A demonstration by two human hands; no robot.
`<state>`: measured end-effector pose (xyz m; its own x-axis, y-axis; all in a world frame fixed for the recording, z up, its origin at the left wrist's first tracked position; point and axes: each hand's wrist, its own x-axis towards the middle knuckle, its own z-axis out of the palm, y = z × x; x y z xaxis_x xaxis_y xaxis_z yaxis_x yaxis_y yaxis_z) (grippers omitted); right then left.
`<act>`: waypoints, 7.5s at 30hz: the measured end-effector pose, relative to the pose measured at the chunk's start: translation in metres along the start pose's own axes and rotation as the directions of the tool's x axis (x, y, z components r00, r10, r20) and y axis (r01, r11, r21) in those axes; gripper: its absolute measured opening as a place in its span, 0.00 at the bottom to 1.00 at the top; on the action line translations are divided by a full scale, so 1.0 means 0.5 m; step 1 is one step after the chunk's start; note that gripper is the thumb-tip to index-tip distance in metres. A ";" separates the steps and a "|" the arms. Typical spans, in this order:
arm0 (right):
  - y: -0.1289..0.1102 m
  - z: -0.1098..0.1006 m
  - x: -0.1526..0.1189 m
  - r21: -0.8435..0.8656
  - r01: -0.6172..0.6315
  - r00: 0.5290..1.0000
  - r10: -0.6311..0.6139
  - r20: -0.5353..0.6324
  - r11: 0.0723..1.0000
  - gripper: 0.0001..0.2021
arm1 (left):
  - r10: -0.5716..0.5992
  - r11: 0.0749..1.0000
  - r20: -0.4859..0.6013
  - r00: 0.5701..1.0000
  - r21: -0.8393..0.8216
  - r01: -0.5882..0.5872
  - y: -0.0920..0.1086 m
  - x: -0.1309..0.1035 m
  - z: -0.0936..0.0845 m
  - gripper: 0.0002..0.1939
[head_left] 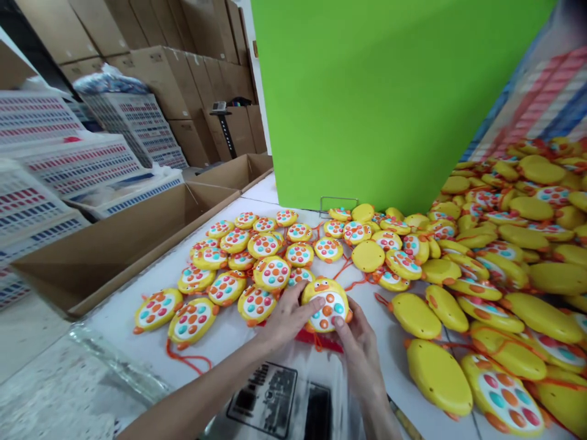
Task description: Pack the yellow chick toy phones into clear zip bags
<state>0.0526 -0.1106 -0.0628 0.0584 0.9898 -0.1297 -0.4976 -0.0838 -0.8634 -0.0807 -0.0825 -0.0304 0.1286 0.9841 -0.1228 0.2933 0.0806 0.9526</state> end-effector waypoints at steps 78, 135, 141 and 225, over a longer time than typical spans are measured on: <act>-0.044 -0.157 -0.126 -0.200 -0.114 0.881 0.005 -0.474 0.973 0.23 | 0.400 0.424 0.436 0.806 0.692 -0.585 -0.125 -0.169 0.008 0.04; -0.135 -0.281 -0.022 -0.796 0.267 0.874 -0.212 0.437 -0.543 0.19 | 0.428 0.695 0.222 0.876 0.539 -0.476 -0.154 -0.137 -0.005 0.11; -0.069 -0.311 -0.245 -0.948 0.151 0.962 -0.180 0.207 -0.281 0.15 | 0.405 0.728 0.196 0.893 0.523 -0.444 -0.161 -0.136 -0.007 0.14; 0.008 0.095 -0.097 -0.855 0.515 0.846 -0.125 0.519 -0.062 0.09 | 0.065 0.984 0.131 0.989 0.155 -0.085 -0.046 -0.165 -0.075 0.11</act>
<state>0.0064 -0.1535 -0.0368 -0.3375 0.9073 0.2509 0.8009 0.4168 -0.4299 -0.1337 -0.1594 -0.0317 0.2704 0.9579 -0.0961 0.4248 -0.0291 0.9048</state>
